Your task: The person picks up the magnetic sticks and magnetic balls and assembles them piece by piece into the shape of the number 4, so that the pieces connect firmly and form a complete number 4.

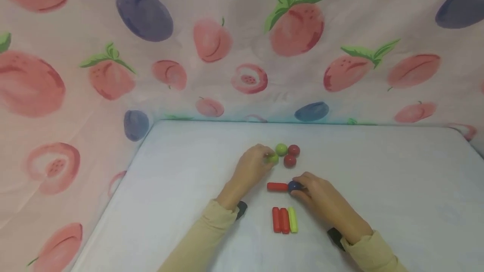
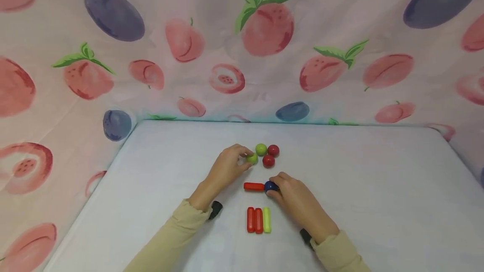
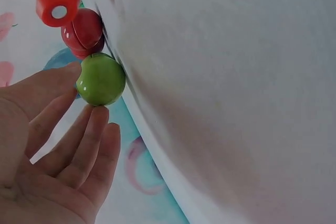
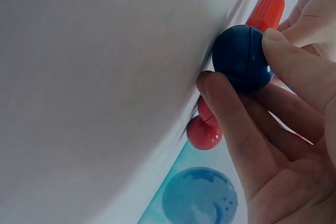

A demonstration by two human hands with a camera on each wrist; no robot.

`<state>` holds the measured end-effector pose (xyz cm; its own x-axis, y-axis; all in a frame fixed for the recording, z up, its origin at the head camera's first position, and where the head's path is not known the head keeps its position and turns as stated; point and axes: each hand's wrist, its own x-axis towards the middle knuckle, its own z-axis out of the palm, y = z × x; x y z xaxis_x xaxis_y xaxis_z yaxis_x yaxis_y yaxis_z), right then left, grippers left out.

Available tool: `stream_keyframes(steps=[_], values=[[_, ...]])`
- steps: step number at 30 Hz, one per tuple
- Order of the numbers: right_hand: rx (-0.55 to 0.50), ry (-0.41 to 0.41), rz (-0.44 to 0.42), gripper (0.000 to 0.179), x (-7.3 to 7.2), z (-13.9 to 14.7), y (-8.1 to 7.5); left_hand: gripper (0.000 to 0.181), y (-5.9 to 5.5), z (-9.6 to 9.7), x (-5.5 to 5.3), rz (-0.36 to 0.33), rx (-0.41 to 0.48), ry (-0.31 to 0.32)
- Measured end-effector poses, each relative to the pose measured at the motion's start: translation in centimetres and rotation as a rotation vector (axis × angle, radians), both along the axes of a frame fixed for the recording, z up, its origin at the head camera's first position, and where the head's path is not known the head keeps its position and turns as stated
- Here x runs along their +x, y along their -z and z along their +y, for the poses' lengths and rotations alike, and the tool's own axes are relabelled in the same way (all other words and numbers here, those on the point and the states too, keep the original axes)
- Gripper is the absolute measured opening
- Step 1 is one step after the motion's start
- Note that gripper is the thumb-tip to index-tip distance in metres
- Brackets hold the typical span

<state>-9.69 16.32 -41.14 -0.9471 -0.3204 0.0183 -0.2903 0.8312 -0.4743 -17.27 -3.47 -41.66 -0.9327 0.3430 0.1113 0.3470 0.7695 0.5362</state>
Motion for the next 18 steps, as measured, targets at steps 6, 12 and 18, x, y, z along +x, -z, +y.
stream_keyframes(steps=[6, 12, 18], values=[[0.003, 0.033, -0.042, 0.027, 0.06, -0.40, -0.10, 0.026, -0.03, 0.05, -0.01, 0.029, 0.003, 0.012], [-0.014, 0.026, -0.028, 0.026, 0.15, -0.34, -0.08, 0.025, 0.00, 0.19, -0.18, 0.034, -0.004, 0.015], [-0.023, 0.027, -0.016, 0.026, 0.19, -0.13, -0.03, 0.026, 0.09, 0.49, -0.48, 0.019, -0.012, 0.025]])
